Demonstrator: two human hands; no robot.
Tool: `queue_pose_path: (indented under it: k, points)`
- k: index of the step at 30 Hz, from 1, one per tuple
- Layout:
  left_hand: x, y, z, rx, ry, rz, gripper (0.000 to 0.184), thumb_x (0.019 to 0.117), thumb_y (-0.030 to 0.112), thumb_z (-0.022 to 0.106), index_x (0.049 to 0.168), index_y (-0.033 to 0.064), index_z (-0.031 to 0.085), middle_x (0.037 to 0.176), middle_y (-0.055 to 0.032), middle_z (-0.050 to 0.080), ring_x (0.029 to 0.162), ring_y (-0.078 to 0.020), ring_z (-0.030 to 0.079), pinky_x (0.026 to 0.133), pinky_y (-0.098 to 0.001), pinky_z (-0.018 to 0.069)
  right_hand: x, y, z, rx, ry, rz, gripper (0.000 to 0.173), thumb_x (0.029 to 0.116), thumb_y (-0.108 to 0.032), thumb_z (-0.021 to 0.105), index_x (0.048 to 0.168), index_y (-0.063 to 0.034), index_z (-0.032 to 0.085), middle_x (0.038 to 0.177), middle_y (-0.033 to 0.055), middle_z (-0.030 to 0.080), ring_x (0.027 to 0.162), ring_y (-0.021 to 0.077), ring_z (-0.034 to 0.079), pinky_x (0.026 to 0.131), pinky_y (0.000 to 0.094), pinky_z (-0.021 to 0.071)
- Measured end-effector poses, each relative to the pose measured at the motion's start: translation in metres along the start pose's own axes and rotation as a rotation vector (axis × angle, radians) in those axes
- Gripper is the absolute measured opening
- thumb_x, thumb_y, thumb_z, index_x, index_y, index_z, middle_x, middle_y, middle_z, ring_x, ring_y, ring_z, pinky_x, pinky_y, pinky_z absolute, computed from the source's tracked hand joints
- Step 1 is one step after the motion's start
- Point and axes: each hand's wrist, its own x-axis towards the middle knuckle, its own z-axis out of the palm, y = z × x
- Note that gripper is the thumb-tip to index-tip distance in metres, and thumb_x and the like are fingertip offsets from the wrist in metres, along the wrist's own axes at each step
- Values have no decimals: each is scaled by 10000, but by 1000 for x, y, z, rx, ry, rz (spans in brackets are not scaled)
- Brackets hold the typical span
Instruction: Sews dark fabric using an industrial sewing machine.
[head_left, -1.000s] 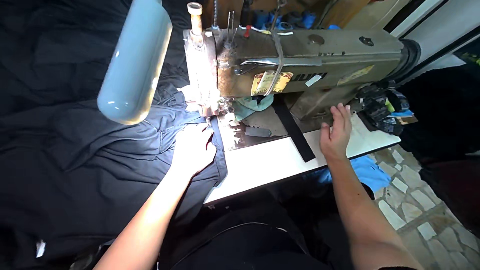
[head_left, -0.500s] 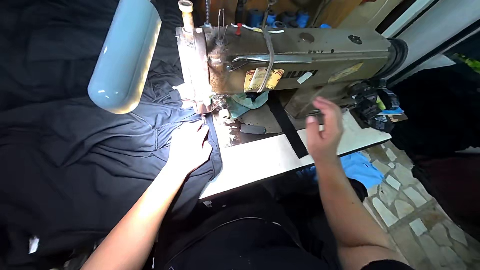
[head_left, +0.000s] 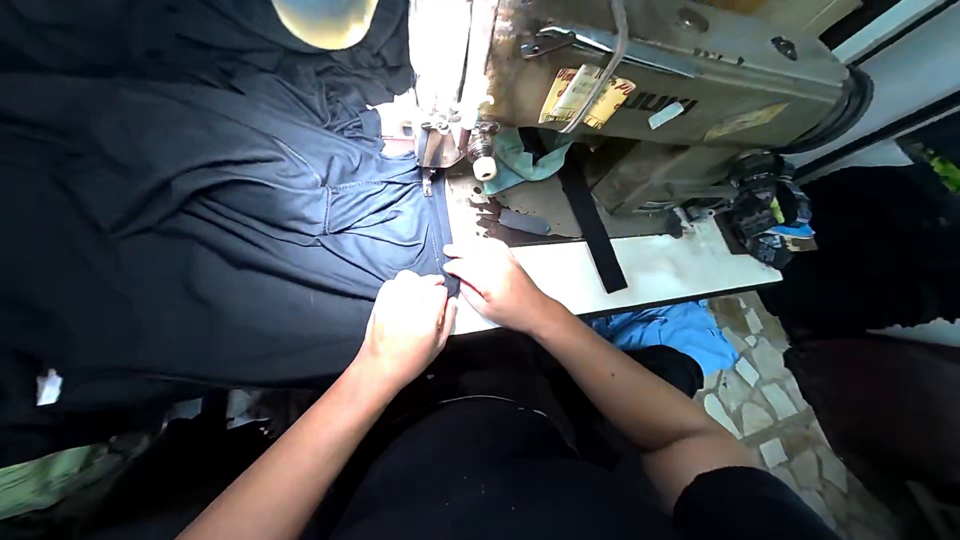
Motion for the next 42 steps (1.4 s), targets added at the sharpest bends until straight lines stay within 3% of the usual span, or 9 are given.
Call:
queue_pose_path:
  k: [4, 10, 15, 17, 19, 25, 30, 36, 42]
  points:
    - [-1, 2, -1, -9, 9, -27, 250, 916, 137, 565, 798, -31, 707, 952, -193, 749, 874, -364, 713, 727, -467, 550, -8, -7, 3, -12, 53, -52, 182, 901, -36, 615, 960, -29, 786, 1147, 160, 748, 1122, 327, 695, 960, 485, 537]
    - [0, 0, -15, -41, -92, -83, 367, 931, 229, 482, 787, -13, 718, 977, -185, 759, 937, -353, 721, 762, -463, 552, 0, -6, -5, -16, -23, -118, 197, 918, -45, 574, 872, -41, 766, 1128, 168, 756, 1172, 370, 678, 1008, 512, 520]
    - [27, -29, -34, 86, -79, -70, 316, 897, 199, 459, 705, -2, 609, 726, -180, 639, 768, -392, 680, 611, -523, 501, 7, -8, -12, -33, -122, -181, 164, 927, -40, 577, 852, -34, 723, 1106, 193, 748, 1178, 372, 677, 1026, 505, 517]
    - [42, -41, -30, 45, -76, 69, 368, 912, 198, 449, 998, -25, 730, 1022, -208, 728, 1005, -414, 691, 846, -565, 516, 10, -10, -15, -56, -156, -194, 153, 934, -47, 592, 874, -36, 733, 1085, 196, 749, 1157, 364, 688, 1003, 495, 530]
    - [54, -52, -21, 21, -168, 178, 473, 921, 231, 429, 1243, 16, 700, 1326, -191, 671, 1263, -434, 598, 1026, -610, 441, 12, -12, -16, -50, -154, -199, 153, 936, -35, 593, 865, -38, 728, 985, 172, 727, 1069, 331, 690, 958, 460, 537]
    - [52, -71, -11, 103, -313, 206, 556, 915, 301, 446, 1386, 81, 644, 1472, -159, 581, 1330, -441, 543, 1028, -637, 414, 14, -19, -16, -48, -168, -155, 198, 986, -41, 552, 911, -38, 736, 1012, 163, 722, 1006, 298, 704, 842, 421, 581]
    - [48, -76, -17, 102, -317, 227, 542, 930, 329, 430, 1320, 49, 681, 1420, -154, 623, 1326, -434, 549, 1020, -629, 431, 18, -22, -15, -25, -183, -135, 180, 973, -27, 560, 903, -39, 726, 944, 160, 706, 958, 306, 698, 808, 426, 575]
    - [51, -71, -21, 102, -435, 146, 551, 947, 321, 415, 1408, 115, 635, 1491, -118, 575, 1434, -436, 434, 1098, -645, 336, 15, -21, -19, -42, -228, -111, 198, 1001, -50, 519, 914, -37, 697, 928, 161, 694, 948, 313, 698, 802, 429, 573]
    - [47, -85, -11, 20, -184, 306, 471, 948, 322, 413, 1098, 53, 769, 1164, -178, 723, 1208, -423, 615, 1011, -614, 426, 16, -23, -19, -18, -236, -84, 188, 990, -36, 528, 932, -26, 707, 912, 156, 686, 930, 314, 687, 809, 440, 564]
